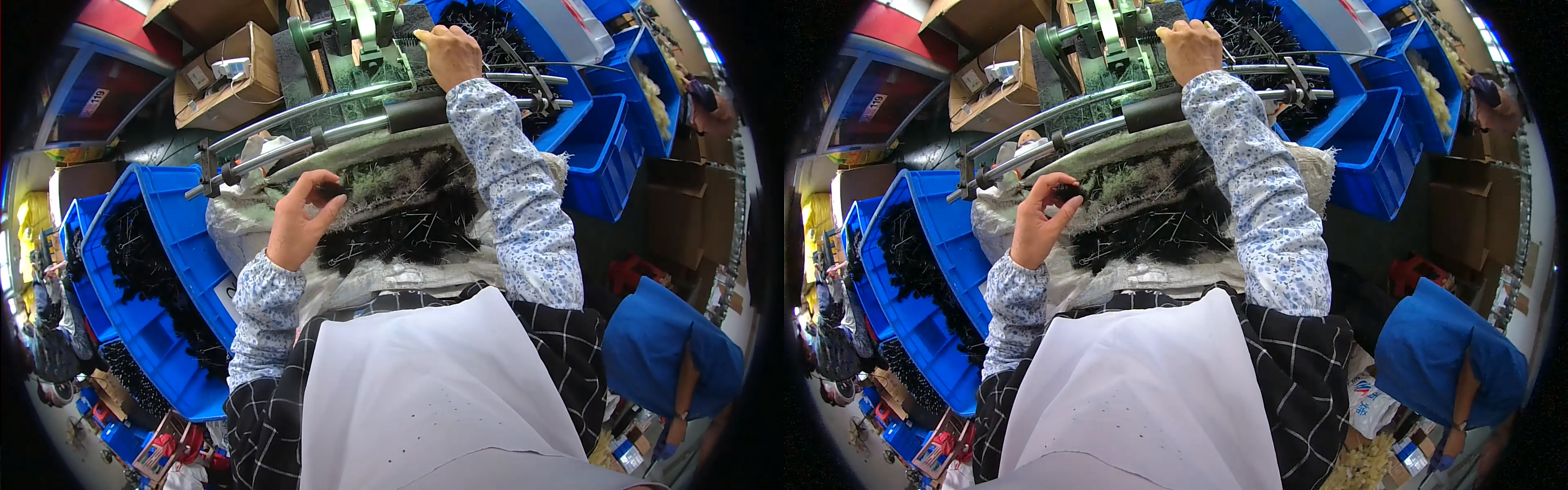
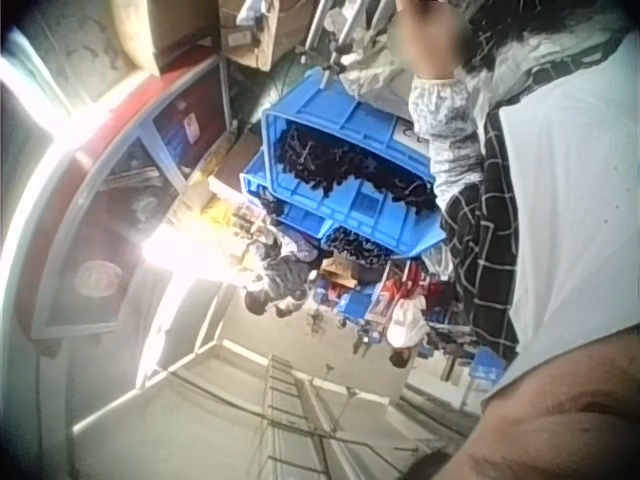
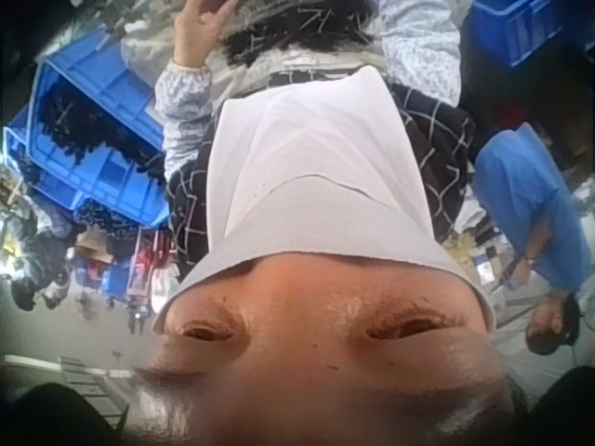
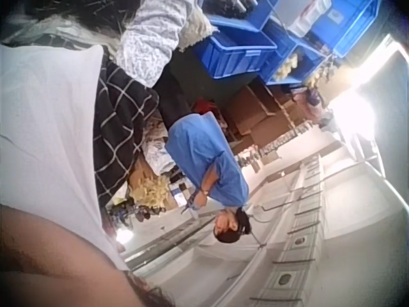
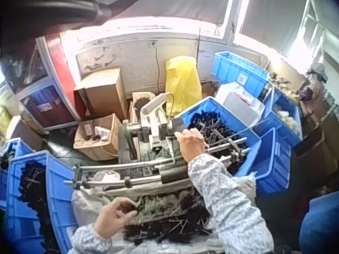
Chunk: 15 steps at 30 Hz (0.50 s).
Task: The person repeatedly picks small black fasteners from a pile on a white sack and places them into a green machine. The person uses both hands to handle the fasteners, occasionally adjusting the pile to access more items.
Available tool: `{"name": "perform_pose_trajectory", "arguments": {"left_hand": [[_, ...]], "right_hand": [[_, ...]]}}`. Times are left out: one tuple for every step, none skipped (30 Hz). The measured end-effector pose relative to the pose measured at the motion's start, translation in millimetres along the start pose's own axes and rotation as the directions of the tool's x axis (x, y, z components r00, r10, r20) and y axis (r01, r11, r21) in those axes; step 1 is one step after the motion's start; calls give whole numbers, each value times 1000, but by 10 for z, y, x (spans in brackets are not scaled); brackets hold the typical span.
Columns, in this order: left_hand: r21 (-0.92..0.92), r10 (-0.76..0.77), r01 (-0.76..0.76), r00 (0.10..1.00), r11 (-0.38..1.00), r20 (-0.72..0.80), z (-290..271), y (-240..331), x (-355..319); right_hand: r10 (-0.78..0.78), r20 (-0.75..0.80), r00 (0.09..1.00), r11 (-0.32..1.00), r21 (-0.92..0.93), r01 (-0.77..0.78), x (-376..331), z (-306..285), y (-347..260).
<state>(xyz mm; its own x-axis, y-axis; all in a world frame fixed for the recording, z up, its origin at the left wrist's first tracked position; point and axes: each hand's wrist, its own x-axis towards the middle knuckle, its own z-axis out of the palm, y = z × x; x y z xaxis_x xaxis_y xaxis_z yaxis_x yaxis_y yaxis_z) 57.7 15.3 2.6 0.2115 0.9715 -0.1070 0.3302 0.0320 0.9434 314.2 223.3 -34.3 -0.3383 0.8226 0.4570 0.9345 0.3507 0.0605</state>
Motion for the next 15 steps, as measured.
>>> {"name": "perform_pose_trajectory", "arguments": {"left_hand": [[-5, -16, 16, 1000, 1000, -2, 1, 9, 1], [-10, -32, 32, 999, 999, -3, 6, 16, 4], [-15, -47, 47, 999, 999, -4, 13, 19, 5], [-9, -44, 44, 999, 999, -3, 17, 22, 0], [-2, -40, 40, 999, 999, -2, 21, 25, -4], [5, -36, 36, 999, 999, -1, 23, 25, -9], [9, -27, 27, 1000, 1000, -3, 26, 19, -12], [12, -19, 19, 1000, 1000, -4, 31, 7, -16], [16, -10, 11, 1000, 1000, -6, 34, 0, -19], [11, -11, 11, 1000, 1000, -5, 36, -3, -16], [7, -11, 11, 1000, 1000, -4, 38, -4, -15], [2, -12, 12, 1000, 1000, -3, 40, -6, -14], [-3, -10, 10, 1000, 1000, -2, 42, 0, -18], [-8, -8, 8, 1000, 1000, -2, 46, 8, -21], [-13, -6, 6, 1000, 1000, -1, 51, 14, -24]], "right_hand": [[0, -7, 1000, 1000, 12, 0, -8, 27, 19], [1, -14, 1000, 1000, 23, 0, -21, 50, 46], [2, -21, 1000, 999, 34, -1, -30, 58, 61], [7, 0, 1000, 1000, 21, -7, -25, 43, 44], [12, 21, 1000, 1000, 7, -12, -19, 8, 21], [18, 41, 999, 1000, -7, -18, -14, -10, 5], [20, 40, 999, 1000, -16, -19, -10, -10, 1], [21, 39, 999, 999, -25, -21, -6, -9, -1], [23, 38, 999, 999, -34, -22, -4, -7, -4], [23, 30, 999, 999, -29, -23, -10, -5, 2], [24, 21, 1000, 999, -25, -23, -20, 0, 8], [24, 12, 1000, 1000, -20, -23, -28, 4, 14], [16, 12, 1000, 1000, -5, -16, -26, 11, 12], [9, 12, 1000, 1000, 10, -9, -19, 24, 9], [1, 12, 1000, 1000, 25, -2, -16, 33, 7]]}}
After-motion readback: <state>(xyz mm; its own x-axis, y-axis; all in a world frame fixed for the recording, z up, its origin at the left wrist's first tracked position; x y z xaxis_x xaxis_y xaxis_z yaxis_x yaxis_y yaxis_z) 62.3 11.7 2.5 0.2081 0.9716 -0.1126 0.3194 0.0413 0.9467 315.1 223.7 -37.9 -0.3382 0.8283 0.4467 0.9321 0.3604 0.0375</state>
